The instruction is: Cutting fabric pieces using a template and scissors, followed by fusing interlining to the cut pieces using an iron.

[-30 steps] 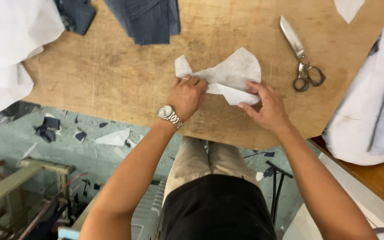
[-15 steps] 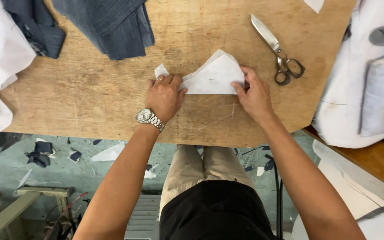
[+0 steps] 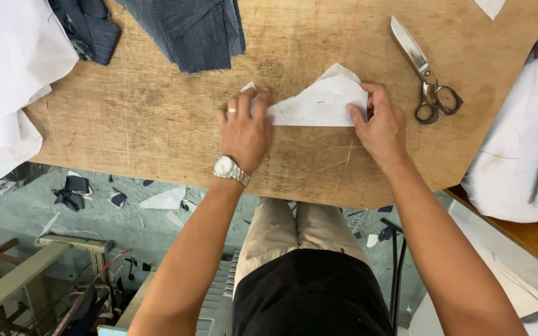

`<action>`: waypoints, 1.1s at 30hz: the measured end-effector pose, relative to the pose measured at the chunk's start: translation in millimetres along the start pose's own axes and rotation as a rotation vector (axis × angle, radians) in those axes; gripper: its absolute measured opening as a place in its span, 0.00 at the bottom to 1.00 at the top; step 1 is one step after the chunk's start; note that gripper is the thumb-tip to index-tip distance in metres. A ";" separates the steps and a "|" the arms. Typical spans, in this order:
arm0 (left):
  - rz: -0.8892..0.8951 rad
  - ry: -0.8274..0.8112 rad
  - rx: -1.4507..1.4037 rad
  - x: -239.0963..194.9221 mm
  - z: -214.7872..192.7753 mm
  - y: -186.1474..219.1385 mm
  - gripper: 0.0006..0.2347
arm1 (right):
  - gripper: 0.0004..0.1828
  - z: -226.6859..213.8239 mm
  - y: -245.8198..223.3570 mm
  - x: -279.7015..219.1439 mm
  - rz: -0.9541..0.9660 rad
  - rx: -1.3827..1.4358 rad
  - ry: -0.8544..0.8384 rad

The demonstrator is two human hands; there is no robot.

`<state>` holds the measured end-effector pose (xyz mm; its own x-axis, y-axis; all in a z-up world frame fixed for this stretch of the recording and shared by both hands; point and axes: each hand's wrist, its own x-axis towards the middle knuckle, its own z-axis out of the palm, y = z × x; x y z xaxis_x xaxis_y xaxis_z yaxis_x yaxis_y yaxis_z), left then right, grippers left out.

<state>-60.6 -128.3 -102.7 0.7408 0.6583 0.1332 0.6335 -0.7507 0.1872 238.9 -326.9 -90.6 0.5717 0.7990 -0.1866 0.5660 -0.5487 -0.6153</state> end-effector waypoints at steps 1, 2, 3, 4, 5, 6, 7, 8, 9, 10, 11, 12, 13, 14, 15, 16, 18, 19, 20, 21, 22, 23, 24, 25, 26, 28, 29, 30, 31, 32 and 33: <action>0.000 0.000 -0.001 -4.8 -11.6 17.7 0.29 | 0.29 -0.3 0.4 0.3 0.000 -0.001 0.000; 0.142 -0.056 -0.024 -9.5 -23.0 35.4 0.32 | 0.30 -0.7 1.1 0.8 0.012 -0.005 -0.019; 0.285 -0.114 -0.047 -14.7 -34.8 53.0 0.34 | 0.31 -0.6 1.5 0.7 0.025 -0.007 -0.040; 0.284 -0.116 -0.049 -18.8 -31.4 66.2 0.34 | 0.31 -1.2 2.7 2.5 0.026 -0.008 -0.041; 0.320 -0.227 -0.074 -24.9 -29.0 78.7 0.38 | 0.32 -0.3 2.9 3.4 0.017 -0.015 -0.034; 0.354 -0.338 -0.100 -31.1 -26.9 91.4 0.41 | 0.33 0.3 3.2 4.0 0.008 -0.023 -0.026; 0.355 -0.336 -0.100 -32.0 -23.2 94.4 0.41 | 0.33 0.6 1.8 4.9 0.007 -0.024 -0.025; 0.325 -0.373 -0.086 -32.5 -19.6 97.8 0.42 | 0.34 0.4 0.7 6.0 0.018 -0.014 -0.031; 0.298 -0.410 -0.074 -32.9 -15.7 102.4 0.43 | 0.34 -0.8 0.5 6.2 0.031 -0.004 -0.036; 0.300 -0.408 -0.076 -34.5 -11.1 104.3 0.43 | 0.34 -2.1 -1.8 4.7 0.032 -0.007 -0.033; 0.285 -0.430 -0.053 -33.6 -6.4 104.2 0.43 | 0.34 -2.5 -4.9 5.7 0.049 0.011 -0.033; 0.269 -0.451 -0.029 -31.8 -3.7 105.4 0.44 | 0.34 -5.3 -8.8 6.5 0.067 0.029 -0.033; 0.287 -0.425 -0.017 -34.9 -5.4 102.2 0.44 | 0.34 2.1 -9.5 1.3 0.058 0.032 -0.001; 0.283 -0.431 -0.021 -36.7 -8.9 100.4 0.42 | 0.33 7.0 -10.7 -3.2 0.092 0.052 0.008; 0.290 -0.423 -0.030 -29.9 -8.9 102.7 0.41 | 0.33 5.0 -8.4 -2.1 0.125 0.065 0.032; 0.320 -0.384 -0.023 -26.7 -3.2 100.0 0.41 | 0.33 4.0 -8.2 -3.2 0.116 0.060 0.080; 0.305 -0.329 -0.079 -27.0 7.0 94.2 0.33 | 0.33 5.9 -8.3 -11.4 0.027 0.091 0.164; 0.318 -0.304 -0.072 -25.5 6.8 95.8 0.33 | 0.33 0.8 -2.4 -14.7 0.014 0.089 0.189; 0.310 -0.309 -0.092 -24.8 6.8 95.4 0.33 | 0.32 -2.4 2.3 -18.2 -0.113 0.015 0.238; 0.287 -0.313 -0.103 -24.4 5.6 90.8 0.32 | 0.30 -1.3 4.2 -16.3 -0.252 -0.052 0.278; 0.284 -0.287 -0.087 -21.9 4.8 94.5 0.32 | 0.30 -14.8 6.4 -18.9 -0.277 -0.047 0.296; 0.283 -0.328 -0.103 -22.0 3.2 95.8 0.33 | 0.29 -24.7 7.5 -21.2 -0.276 -0.085 0.161; 0.281 -0.369 -0.119 -21.9 2.9 95.9 0.33 | 0.28 -33.0 9.3 -22.7 -0.275 -0.128 0.027; 0.271 -0.349 -0.107 -17.5 1.0 95.8 0.33 | 0.28 -38.2 13.6 -21.2 -0.299 -0.126 0.035; 0.270 -0.335 -0.125 -12.9 0.3 95.0 0.32 | 0.28 -42.2 18.5 -18.7 -0.357 -0.168 -0.072; 0.276 -0.307 -0.141 -3.2 4.0 87.8 0.30 | 0.30 -46.8 22.9 -13.5 -0.419 -0.219 -0.165; 0.291 -0.292 -0.147 0.6 7.3 84.7 0.31 | 0.28 -50.5 23.3 -15.1 -0.382 -0.223 -0.233; 0.305 -0.276 -0.153 5.4 10.5 81.4 0.32 | 0.27 -54.4 23.2 -15.8 -0.345 -0.226 -0.301; 0.324 -0.267 -0.156 5.0 8.1 75.1 0.32 | 0.27 -46.1 23.6 -24.1 -0.335 -0.232 -0.282; 0.368 -0.143 -0.181 6.1 4.8 67.5 0.24 | 0.22 -37.8 22.5 -30.7 -0.326 -0.217 -0.141; 0.407 -0.007 -0.207 15.3 3.1 60.3 0.17 | 0.20 -32.7 21.9 -28.0 -0.325 -0.207 0.004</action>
<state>-10.3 -163.7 -92.5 0.9224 0.3107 0.2293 0.2329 -0.9212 0.3116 254.7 -369.3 -73.8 0.3445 0.9388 -0.0043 0.8258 -0.3052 -0.4742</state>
